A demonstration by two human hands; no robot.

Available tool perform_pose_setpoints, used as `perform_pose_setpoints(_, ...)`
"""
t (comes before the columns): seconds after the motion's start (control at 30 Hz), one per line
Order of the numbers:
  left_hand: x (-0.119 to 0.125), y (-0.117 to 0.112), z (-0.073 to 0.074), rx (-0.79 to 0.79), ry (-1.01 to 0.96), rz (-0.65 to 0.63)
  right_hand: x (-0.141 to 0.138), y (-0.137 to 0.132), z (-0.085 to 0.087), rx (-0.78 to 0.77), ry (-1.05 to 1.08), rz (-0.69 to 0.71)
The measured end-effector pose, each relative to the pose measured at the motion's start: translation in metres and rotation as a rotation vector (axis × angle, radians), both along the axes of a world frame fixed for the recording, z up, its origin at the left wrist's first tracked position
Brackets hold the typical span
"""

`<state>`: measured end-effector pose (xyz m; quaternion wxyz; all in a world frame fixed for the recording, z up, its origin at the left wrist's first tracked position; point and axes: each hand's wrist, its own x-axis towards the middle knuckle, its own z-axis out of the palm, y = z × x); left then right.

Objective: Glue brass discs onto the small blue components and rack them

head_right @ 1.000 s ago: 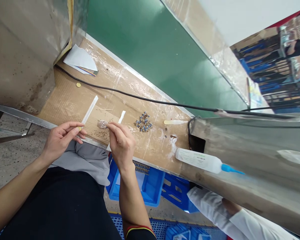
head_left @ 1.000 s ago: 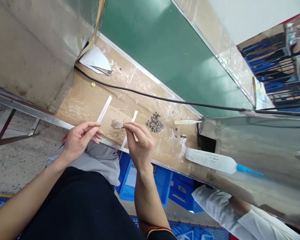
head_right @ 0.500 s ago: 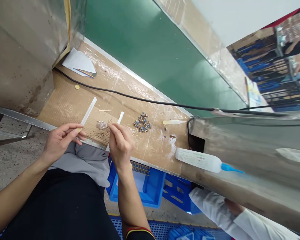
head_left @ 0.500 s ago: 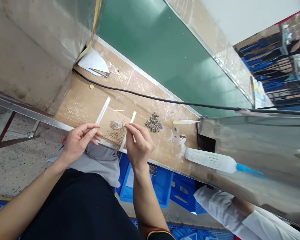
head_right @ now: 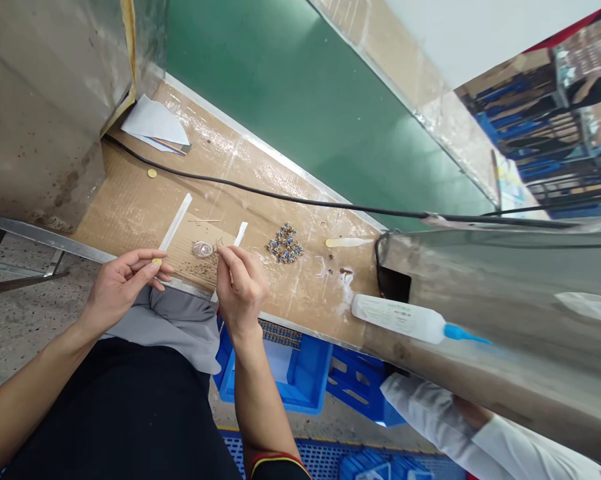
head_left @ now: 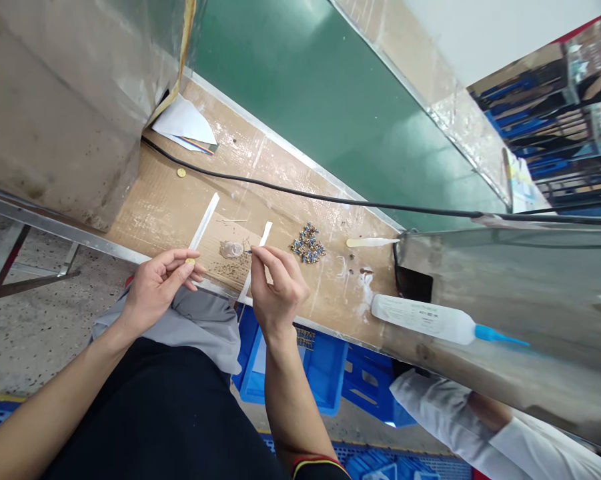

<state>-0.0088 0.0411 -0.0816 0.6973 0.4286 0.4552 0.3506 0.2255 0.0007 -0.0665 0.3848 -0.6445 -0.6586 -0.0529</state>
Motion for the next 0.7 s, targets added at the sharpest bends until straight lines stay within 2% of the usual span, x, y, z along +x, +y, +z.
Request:
perform_pose_setpoints(0.2, 0.003, -0.011, 0.005, -0.020, 0.010, -0.057, 0.002, -0.001, 0.005, -0.006, 0.024, -0.052)
perform_pose_setpoints(0.47, 0.011, -0.021, 0.033, 0.099, 0.100, -0.131, -0.023, -0.031, 0.041, 0.035, 0.346, -0.032)
perform_pose_setpoints(0.7, 0.013, -0.026, 0.039, 0.137, 0.129, -0.155, -0.034, -0.039, 0.042, 0.006, 0.383, 0.071)
